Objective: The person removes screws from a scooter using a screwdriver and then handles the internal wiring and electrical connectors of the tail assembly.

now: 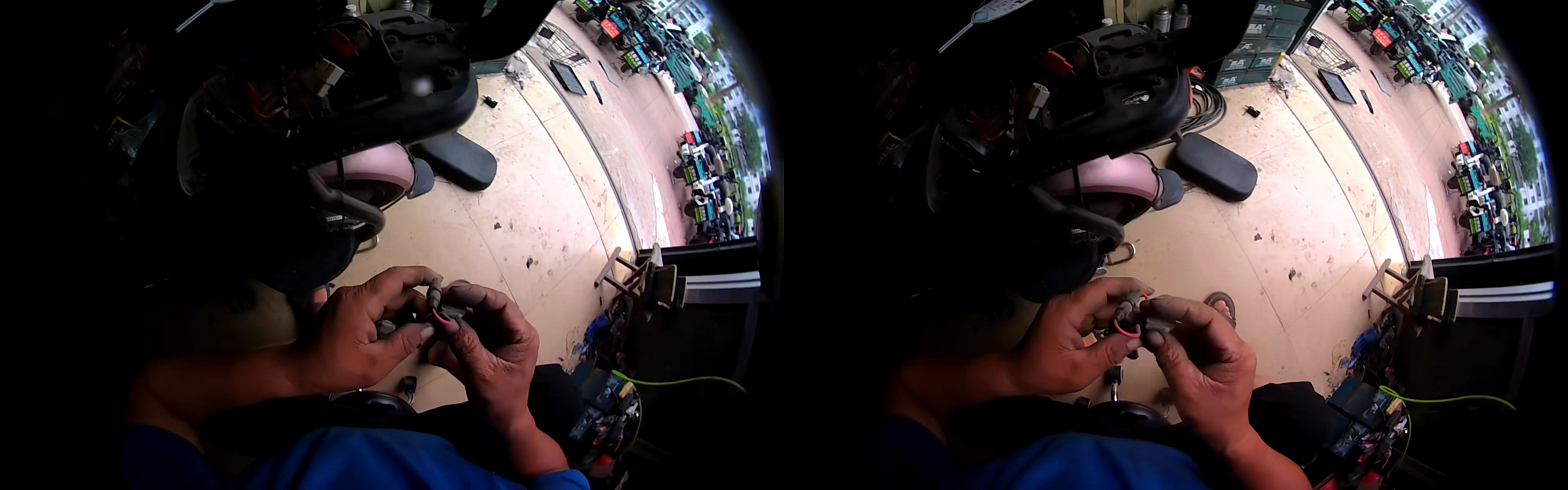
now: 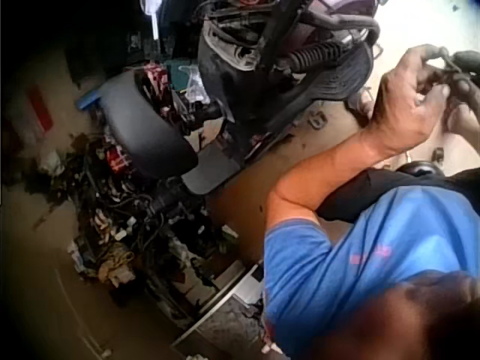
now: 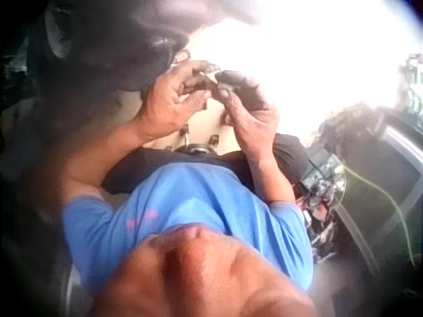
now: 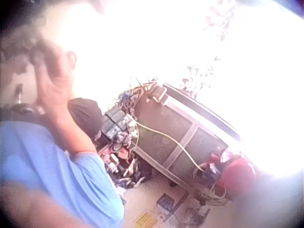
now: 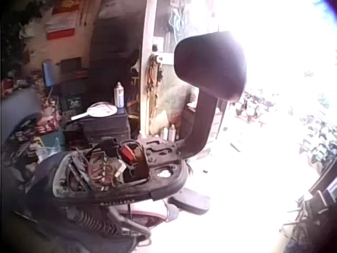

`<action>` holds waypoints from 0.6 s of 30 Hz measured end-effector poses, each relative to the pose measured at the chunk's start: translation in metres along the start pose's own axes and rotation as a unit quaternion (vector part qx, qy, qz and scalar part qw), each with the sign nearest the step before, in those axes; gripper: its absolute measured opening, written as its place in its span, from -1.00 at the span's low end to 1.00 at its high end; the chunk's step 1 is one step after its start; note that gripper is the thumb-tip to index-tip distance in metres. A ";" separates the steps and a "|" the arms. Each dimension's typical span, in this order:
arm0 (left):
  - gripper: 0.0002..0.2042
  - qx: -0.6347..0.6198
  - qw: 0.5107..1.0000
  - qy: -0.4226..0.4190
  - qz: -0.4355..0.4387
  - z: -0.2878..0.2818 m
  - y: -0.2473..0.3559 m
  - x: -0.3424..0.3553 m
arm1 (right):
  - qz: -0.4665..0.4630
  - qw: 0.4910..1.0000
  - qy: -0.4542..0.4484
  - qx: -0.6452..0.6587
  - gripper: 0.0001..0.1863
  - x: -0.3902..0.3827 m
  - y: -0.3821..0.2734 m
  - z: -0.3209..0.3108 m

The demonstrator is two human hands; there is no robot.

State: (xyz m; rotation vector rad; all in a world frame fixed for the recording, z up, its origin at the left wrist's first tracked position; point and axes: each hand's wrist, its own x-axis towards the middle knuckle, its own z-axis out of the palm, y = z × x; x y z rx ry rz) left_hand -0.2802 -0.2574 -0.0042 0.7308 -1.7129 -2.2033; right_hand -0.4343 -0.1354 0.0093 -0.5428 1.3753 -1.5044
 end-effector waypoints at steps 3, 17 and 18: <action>-0.68 0.003 1.000 -0.010 0.013 0.020 -0.019 -0.025 | -0.075 0.994 0.041 -0.072 -0.73 -0.045 0.015 -0.005; -0.78 -0.019 0.999 -0.029 0.040 0.089 -0.029 -0.157 | -0.172 0.983 0.063 0.014 -0.74 -0.202 0.035 -0.002; -0.78 -0.034 0.997 -0.018 0.069 0.095 -0.034 -0.164 | -0.176 0.982 0.061 0.019 -0.73 -0.213 0.037 -0.002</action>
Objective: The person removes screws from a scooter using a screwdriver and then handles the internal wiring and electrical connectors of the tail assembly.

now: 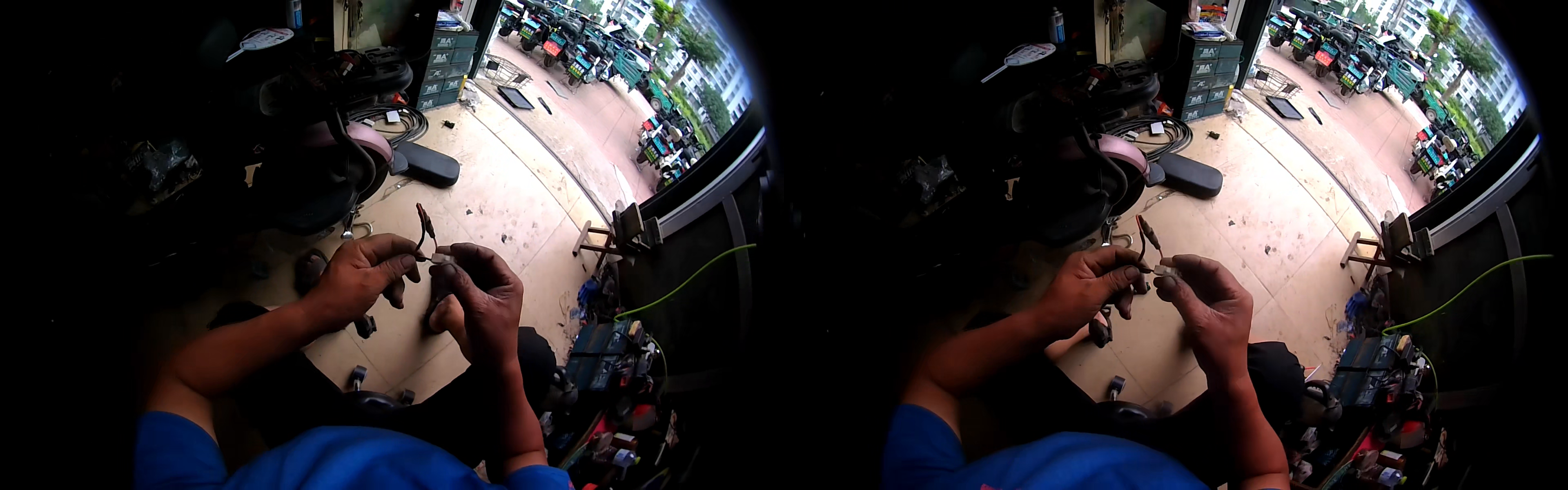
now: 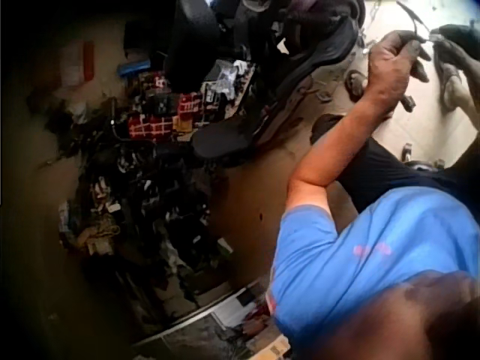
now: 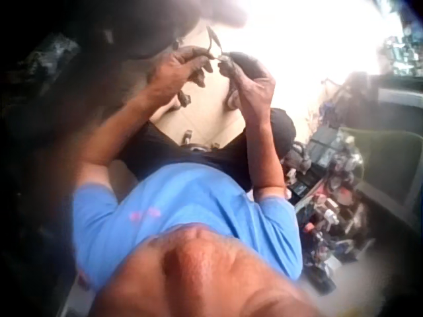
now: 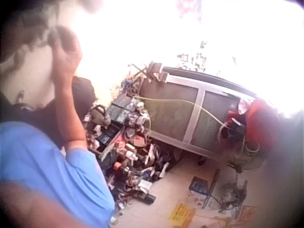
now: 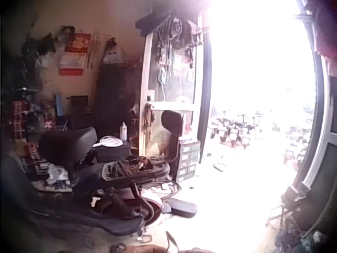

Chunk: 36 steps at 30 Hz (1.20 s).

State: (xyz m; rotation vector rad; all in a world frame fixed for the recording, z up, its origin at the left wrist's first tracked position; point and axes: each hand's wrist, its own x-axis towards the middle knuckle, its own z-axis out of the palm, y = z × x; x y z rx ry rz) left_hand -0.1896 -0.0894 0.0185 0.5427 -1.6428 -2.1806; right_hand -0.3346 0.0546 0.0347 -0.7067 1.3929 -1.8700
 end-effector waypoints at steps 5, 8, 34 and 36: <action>-0.78 -0.073 0.997 0.028 0.028 0.033 -0.007 -0.050 | -0.027 0.999 0.001 0.032 -0.70 -0.053 0.003 -0.001; -0.77 -0.096 0.994 0.032 0.045 0.050 -0.007 -0.079 | -0.028 0.999 0.009 0.014 -0.69 -0.081 -0.005 -0.002; -0.58 0.038 0.993 0.053 0.098 0.004 0.030 -0.063 | -0.046 0.980 -0.177 -0.082 -0.75 -0.002 -0.032 0.000; -0.66 0.028 0.996 0.047 0.067 -0.001 0.031 -0.044 | -0.038 0.984 -0.169 -0.052 -0.73 0.020 -0.018 -0.011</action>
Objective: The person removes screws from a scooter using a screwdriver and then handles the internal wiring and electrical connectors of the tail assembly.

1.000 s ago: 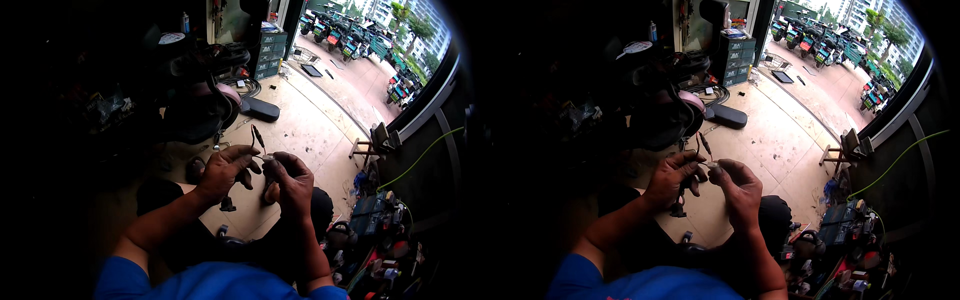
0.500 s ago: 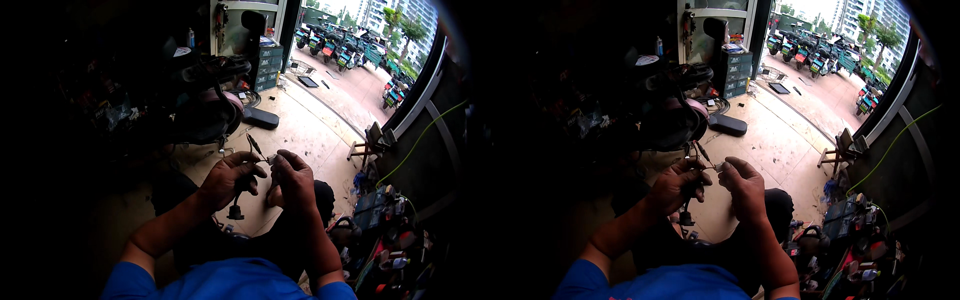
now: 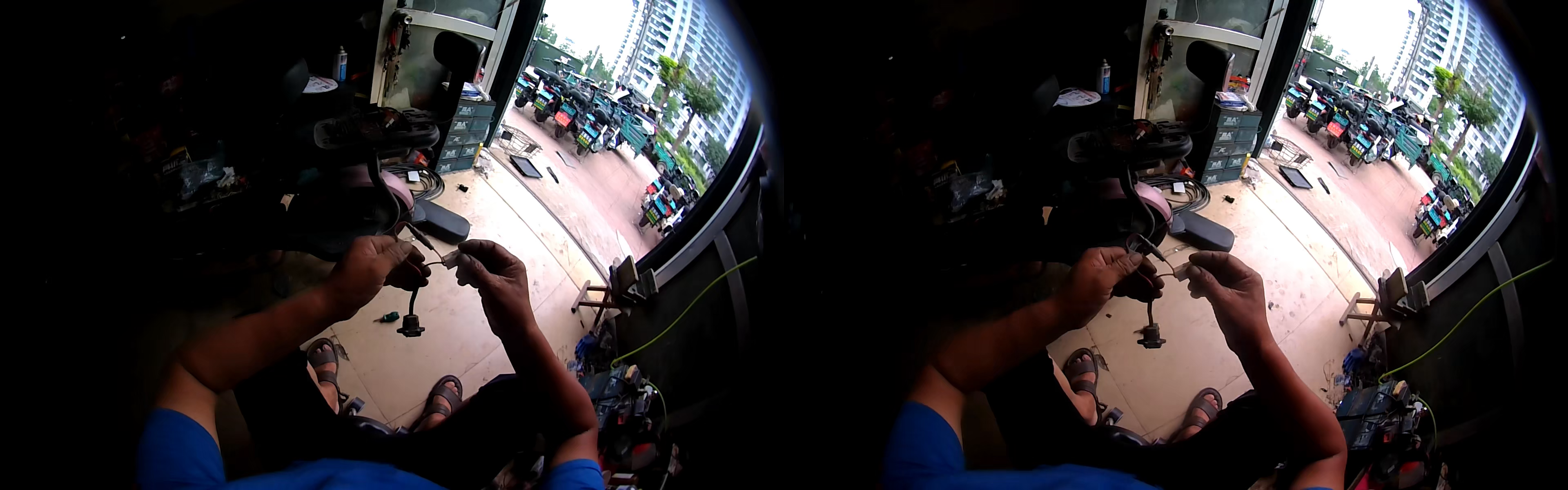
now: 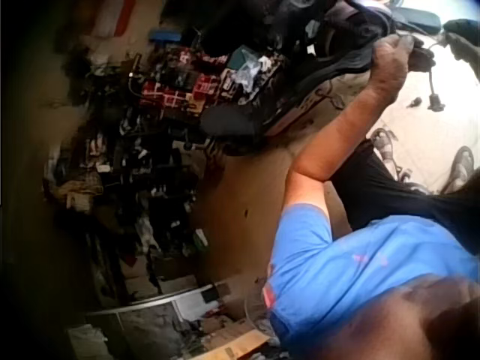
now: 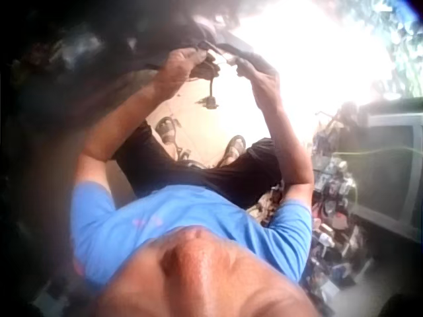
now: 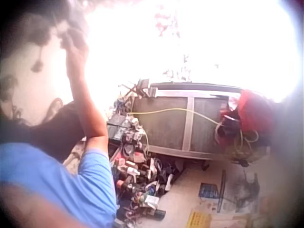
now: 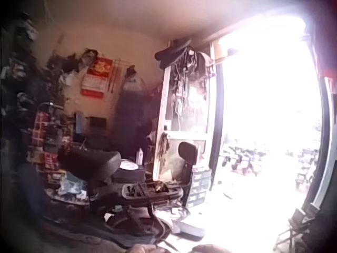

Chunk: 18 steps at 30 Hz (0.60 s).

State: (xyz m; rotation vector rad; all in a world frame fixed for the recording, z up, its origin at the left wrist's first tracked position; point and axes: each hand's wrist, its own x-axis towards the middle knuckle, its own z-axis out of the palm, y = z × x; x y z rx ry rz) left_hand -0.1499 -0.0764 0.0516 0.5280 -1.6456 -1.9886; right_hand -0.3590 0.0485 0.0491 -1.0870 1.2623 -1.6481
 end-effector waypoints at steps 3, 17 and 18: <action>-0.72 -0.046 0.998 -0.015 -0.041 0.000 -0.020 0.026 | 0.024 0.999 0.023 0.038 -0.68 0.012 0.024 -0.021; -0.72 -0.188 0.974 -0.030 -0.124 -0.005 -0.068 0.080 | 0.166 0.978 0.002 0.127 -0.45 0.042 0.065 -0.059; -0.72 -0.194 0.972 -0.029 -0.127 -0.006 -0.070 0.080 | 0.170 0.978 -0.013 0.117 -0.41 0.042 0.063 -0.057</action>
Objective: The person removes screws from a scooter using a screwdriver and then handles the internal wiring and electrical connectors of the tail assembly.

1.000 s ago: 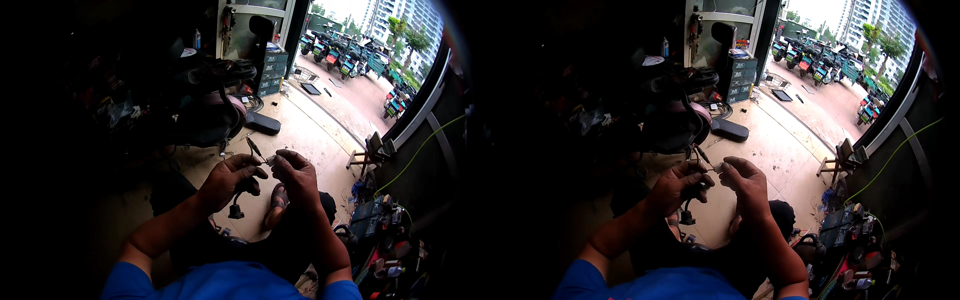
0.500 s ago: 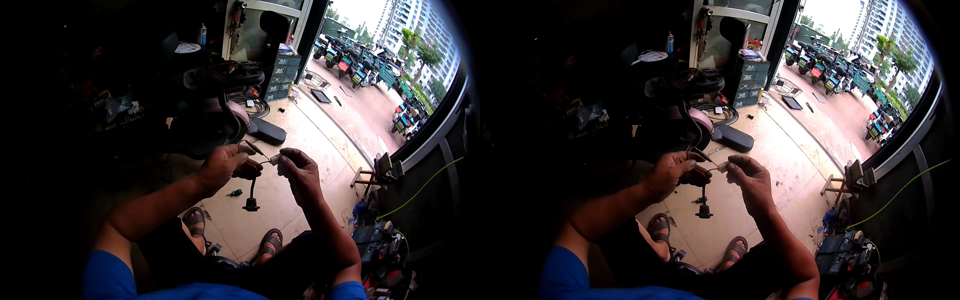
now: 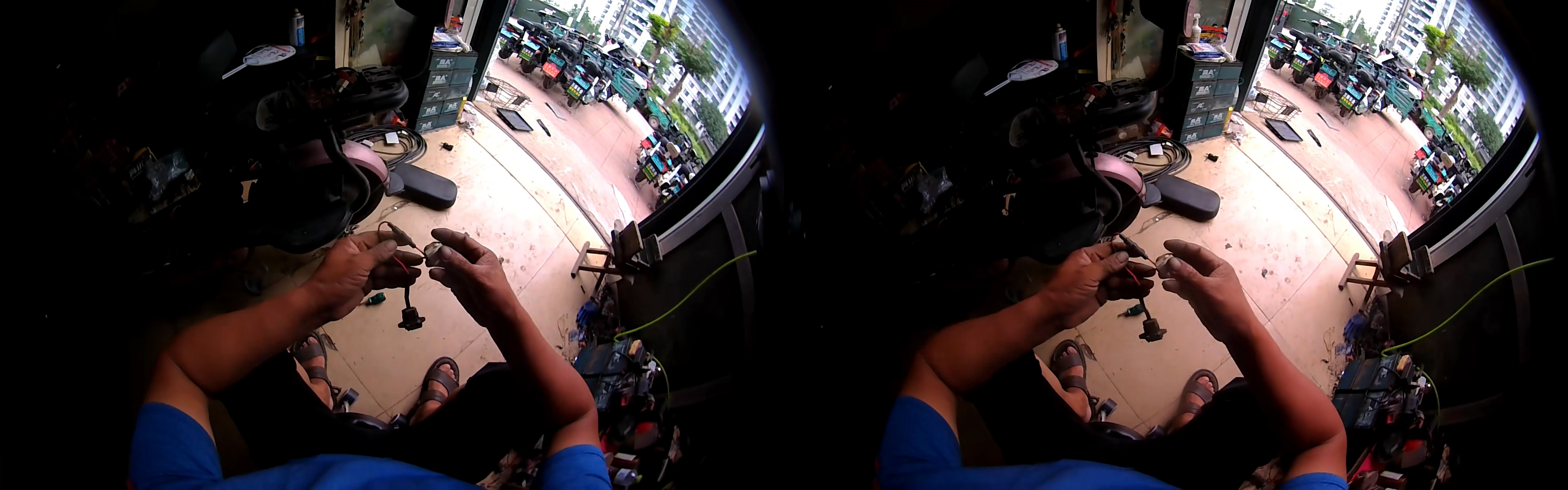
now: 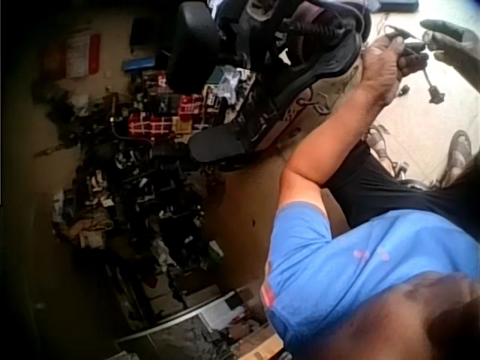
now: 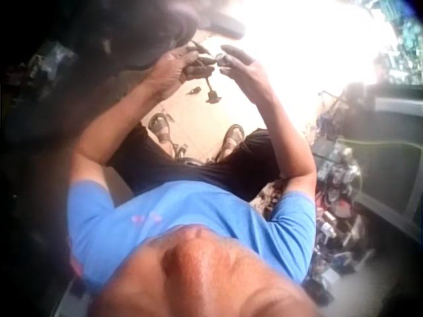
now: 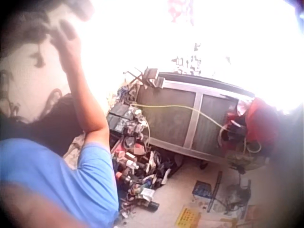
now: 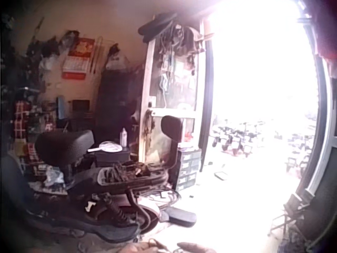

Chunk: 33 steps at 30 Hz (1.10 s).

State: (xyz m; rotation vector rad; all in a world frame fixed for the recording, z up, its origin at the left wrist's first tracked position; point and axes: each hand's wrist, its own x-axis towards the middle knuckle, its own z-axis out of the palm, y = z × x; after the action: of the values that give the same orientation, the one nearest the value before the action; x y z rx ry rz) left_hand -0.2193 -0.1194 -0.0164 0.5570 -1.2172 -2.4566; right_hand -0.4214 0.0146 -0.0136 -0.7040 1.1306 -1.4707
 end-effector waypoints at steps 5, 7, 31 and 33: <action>-0.70 -0.012 1.000 -0.003 -0.022 -0.007 -0.003 0.005 | -0.035 0.997 -0.026 -0.062 -0.47 -0.001 -0.001 0.004; -0.70 -0.010 1.000 -0.015 -0.018 -0.009 -0.002 0.006 | -0.043 0.994 -0.042 -0.086 -0.52 0.000 0.000 0.005; -0.47 0.091 0.988 -0.038 -0.123 -0.002 -0.006 -0.003 | -0.172 0.933 0.019 -0.314 -0.57 -0.002 0.005 0.023; -0.58 0.094 0.992 -0.052 -0.071 -0.003 -0.006 -0.002 | -0.144 0.961 0.029 -0.234 -0.57 0.002 0.009 0.024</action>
State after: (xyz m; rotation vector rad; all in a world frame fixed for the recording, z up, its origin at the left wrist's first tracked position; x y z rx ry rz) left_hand -0.2172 -0.1169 -0.0230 0.5900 -1.5114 -2.5311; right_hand -0.3973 0.0064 -0.0131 -1.2003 1.4925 -1.4789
